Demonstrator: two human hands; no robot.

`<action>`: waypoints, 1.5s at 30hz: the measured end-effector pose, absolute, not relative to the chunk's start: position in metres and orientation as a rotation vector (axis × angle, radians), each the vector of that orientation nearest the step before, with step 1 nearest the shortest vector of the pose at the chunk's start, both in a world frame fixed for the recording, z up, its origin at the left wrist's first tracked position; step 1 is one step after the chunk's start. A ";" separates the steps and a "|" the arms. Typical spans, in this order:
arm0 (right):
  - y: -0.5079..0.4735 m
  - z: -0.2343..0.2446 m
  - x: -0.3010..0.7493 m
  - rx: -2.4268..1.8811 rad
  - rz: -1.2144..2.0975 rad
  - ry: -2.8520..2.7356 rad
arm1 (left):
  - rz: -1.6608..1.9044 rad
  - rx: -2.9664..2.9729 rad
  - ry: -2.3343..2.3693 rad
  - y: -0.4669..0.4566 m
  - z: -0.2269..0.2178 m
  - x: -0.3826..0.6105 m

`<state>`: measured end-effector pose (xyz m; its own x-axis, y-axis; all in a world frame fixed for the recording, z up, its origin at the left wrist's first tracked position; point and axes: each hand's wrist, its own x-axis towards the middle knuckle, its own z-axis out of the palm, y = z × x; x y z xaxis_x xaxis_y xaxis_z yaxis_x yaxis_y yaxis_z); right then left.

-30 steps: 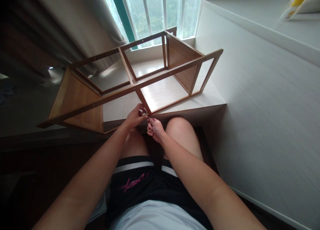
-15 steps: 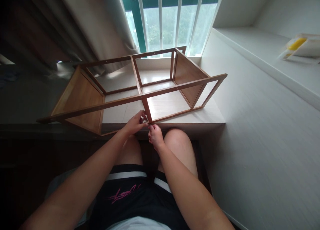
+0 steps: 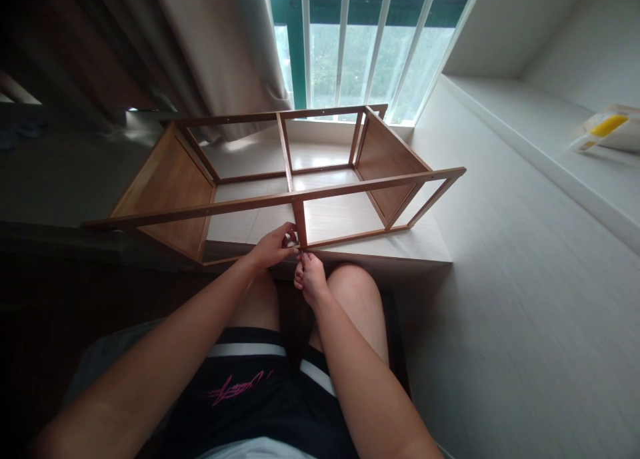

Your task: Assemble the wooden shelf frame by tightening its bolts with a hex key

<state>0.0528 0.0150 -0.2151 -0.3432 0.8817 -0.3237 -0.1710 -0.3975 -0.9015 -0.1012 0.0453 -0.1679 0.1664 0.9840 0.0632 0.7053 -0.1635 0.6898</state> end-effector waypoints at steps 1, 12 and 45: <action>0.015 -0.214 0.053 -1.029 1.940 -0.930 | 0.713 1.937 1.592 0.045 -0.168 -0.101; 0.011 -0.218 0.054 -0.747 2.140 -0.592 | 0.730 1.928 1.619 0.044 -0.167 -0.101; 0.016 -0.227 0.051 -1.130 1.733 -1.124 | 0.699 1.959 1.637 0.040 -0.163 -0.101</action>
